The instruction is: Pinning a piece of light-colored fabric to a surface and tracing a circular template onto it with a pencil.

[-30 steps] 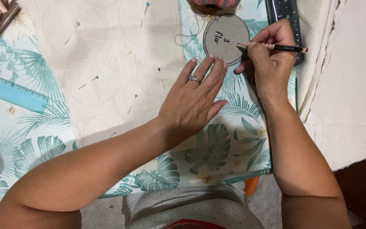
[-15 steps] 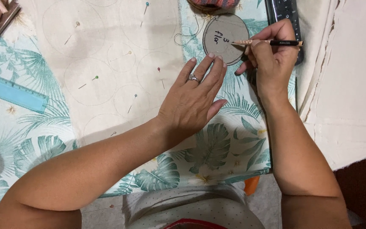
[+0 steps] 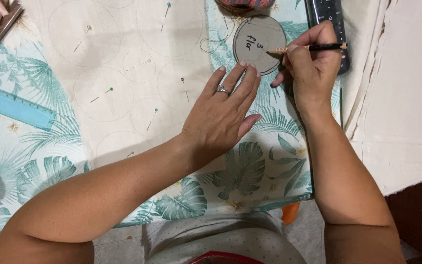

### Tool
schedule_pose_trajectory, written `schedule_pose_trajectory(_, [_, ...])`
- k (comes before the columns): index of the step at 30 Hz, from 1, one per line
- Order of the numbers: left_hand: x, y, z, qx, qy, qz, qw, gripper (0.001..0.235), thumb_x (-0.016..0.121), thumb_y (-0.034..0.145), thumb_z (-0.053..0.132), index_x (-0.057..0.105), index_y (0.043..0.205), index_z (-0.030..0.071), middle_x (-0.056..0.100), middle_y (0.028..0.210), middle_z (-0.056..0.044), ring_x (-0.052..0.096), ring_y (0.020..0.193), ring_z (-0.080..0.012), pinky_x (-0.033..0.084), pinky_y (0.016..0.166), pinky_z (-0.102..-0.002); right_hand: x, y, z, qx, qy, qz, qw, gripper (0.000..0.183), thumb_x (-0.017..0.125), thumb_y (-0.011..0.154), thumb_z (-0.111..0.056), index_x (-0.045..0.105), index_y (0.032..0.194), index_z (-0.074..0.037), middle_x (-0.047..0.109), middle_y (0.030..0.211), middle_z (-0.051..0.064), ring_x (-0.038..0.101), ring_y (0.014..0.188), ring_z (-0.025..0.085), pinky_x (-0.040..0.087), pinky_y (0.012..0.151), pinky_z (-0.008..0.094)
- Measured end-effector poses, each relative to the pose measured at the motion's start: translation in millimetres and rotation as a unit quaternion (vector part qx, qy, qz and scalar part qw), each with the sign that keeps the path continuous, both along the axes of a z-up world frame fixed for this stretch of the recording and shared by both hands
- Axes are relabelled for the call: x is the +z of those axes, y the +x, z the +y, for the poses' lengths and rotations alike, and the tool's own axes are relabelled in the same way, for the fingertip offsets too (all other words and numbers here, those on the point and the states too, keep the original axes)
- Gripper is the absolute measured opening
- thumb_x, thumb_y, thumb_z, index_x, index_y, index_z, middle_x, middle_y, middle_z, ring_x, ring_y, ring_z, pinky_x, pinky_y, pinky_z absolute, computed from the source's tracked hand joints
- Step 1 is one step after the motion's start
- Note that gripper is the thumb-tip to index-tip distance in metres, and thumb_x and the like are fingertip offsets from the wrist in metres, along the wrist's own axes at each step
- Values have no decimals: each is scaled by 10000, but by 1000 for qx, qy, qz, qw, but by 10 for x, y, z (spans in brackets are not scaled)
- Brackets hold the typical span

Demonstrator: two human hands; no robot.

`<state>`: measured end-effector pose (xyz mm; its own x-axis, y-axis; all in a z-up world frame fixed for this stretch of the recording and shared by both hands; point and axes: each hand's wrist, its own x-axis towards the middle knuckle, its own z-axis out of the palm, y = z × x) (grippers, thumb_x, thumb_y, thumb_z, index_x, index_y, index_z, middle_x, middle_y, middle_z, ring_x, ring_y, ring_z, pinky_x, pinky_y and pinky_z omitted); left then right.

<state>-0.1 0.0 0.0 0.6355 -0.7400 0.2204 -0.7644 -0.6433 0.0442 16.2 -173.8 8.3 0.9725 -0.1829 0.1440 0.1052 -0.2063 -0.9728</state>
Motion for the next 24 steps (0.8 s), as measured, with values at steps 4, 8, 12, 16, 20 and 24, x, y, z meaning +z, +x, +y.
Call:
schedule_pose_trajectory(4, [5,-3,5,-1,-5,-4,1000,582,414,946,486,421,1321,41,412,1345,-103,364,1272,-245,277,1052,-386,-10,-2,-9,8,2,-4,1000,88,445,904,-100,387,881,-37,424,673,102,432,451,159,448,391,249])
schedule_pose_trajectory(8, [10,-1,6,0,-5,-4,1000,583,415,944,490,422,1323,47,411,1350,-104,361,1274,-245,278,1050,-389,-18,2,-12,10,3,-4,1000,93,444,904,-111,384,880,-45,423,650,100,438,429,165,430,382,245])
schedule_pose_trajectory(12, [21,-3,9,2,2,-12,1000,582,413,946,495,419,1318,48,412,1341,-99,365,1266,-239,286,1044,-382,-13,-2,-10,9,-5,-5,1000,89,446,906,-107,390,884,-41,418,673,100,438,450,158,442,390,243])
schedule_pose_trajectory(16, [15,-3,6,5,5,-22,1000,589,417,944,506,423,1320,53,414,1341,-97,372,1261,-235,295,1039,-377,-28,2,-15,8,6,-4,1000,94,448,898,-113,386,875,-47,399,648,85,422,460,144,448,390,242])
schedule_pose_trajectory(20, [24,3,8,0,1,-13,1000,595,420,942,498,415,1320,39,411,1344,-99,364,1267,-240,294,1039,-383,-18,-1,-8,9,1,-3,1000,54,414,895,-80,379,872,-46,358,629,77,442,464,152,446,381,245])
schedule_pose_trajectory(24, [21,1,7,1,7,-14,1000,600,415,940,506,413,1323,45,401,1349,-91,355,1269,-233,286,1043,-379,0,-2,7,-9,5,16,1000,47,425,859,-80,396,834,-51,385,678,64,447,404,161,385,353,222])
